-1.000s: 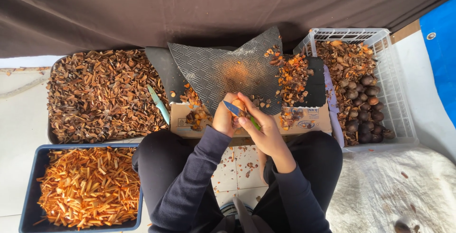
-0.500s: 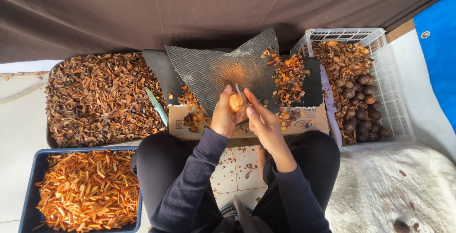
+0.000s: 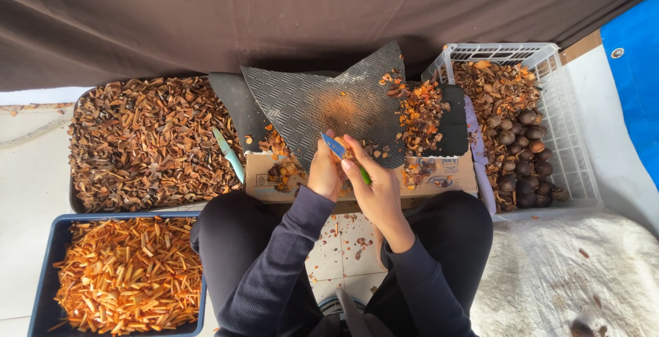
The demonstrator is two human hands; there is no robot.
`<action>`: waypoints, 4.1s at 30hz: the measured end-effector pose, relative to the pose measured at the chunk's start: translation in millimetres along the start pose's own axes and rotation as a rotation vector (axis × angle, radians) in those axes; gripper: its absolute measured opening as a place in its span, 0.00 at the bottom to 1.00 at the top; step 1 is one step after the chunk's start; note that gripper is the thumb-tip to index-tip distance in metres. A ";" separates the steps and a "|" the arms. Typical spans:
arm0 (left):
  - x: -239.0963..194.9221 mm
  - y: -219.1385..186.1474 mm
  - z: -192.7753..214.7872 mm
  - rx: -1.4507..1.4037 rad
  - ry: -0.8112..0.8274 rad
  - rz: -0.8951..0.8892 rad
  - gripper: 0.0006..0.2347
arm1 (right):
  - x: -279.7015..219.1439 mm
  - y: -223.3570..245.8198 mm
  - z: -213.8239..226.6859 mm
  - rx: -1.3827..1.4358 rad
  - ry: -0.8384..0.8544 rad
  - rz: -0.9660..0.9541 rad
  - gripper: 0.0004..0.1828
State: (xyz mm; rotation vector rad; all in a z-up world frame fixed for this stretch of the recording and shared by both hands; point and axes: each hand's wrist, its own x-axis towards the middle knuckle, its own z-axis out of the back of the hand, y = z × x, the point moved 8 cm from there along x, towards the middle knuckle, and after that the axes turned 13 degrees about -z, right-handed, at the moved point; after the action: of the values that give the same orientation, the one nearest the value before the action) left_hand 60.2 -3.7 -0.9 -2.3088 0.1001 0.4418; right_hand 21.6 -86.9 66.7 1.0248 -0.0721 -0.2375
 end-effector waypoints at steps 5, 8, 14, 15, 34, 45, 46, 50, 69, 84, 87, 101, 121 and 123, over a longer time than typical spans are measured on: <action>28.6 57.9 28.4 0.018 -0.027 0.070 0.17 | 6.6 -23.8 -1.4 0.016 -0.048 -0.048 0.19; 19.2 51.5 15.9 -0.015 0.046 0.071 0.17 | 14.3 -44.2 -5.2 0.158 -0.022 -0.095 0.17; 28.5 33.5 4.3 -0.083 0.300 -0.094 0.15 | 16.9 -48.2 0.1 0.354 0.087 -0.167 0.22; 25.1 22.7 0.1 -0.081 0.331 -0.145 0.18 | 16.7 -47.1 4.7 0.272 0.054 -0.171 0.22; 13.3 18.9 -1.3 -0.211 0.287 -0.113 0.12 | 12.2 -37.6 -2.0 0.231 0.104 -0.086 0.24; 14.9 20.1 4.0 -0.129 0.275 -0.213 0.17 | 3.4 -10.9 10.4 0.117 0.065 -0.029 0.25; 16.1 21.4 4.6 -0.129 0.276 -0.213 0.17 | 2.9 -7.7 10.0 0.117 0.064 -0.029 0.25; 15.8 26.1 9.1 -0.086 0.251 -0.275 0.16 | 8.6 -15.7 13.0 0.107 -0.062 -0.048 0.21; 13.2 22.3 2.6 -0.112 0.283 -0.298 0.16 | 3.4 -18.1 11.6 0.019 -0.203 -0.202 0.23; 17.0 -21.3 3.8 0.002 0.221 -0.324 0.15 | 5.3 -33.5 21.0 -0.154 0.085 -0.401 0.29; 34.9 -29.3 26.1 0.158 0.112 -0.391 0.13 | 9.5 -49.2 23.5 -0.200 0.061 -0.323 0.30; 88.1 35.4 92.0 0.350 -0.135 -0.454 0.14 | -15.5 -32.3 -40.3 -0.469 0.258 -0.197 0.31; 53.0 16.2 69.1 0.641 0.016 -0.502 0.17 | -12.9 -57.6 33.8 -0.608 -0.193 0.018 0.21; 47.7 14.5 62.3 0.750 0.075 -0.495 0.17 | -13.6 -66.3 40.1 -0.675 -0.194 -0.073 0.22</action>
State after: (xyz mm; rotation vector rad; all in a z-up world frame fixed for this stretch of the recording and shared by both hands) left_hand 84.3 33.3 -67.4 -1.5331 -0.2320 0.0374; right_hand -9.3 -150.3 31.7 0.3312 -0.1206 -0.3944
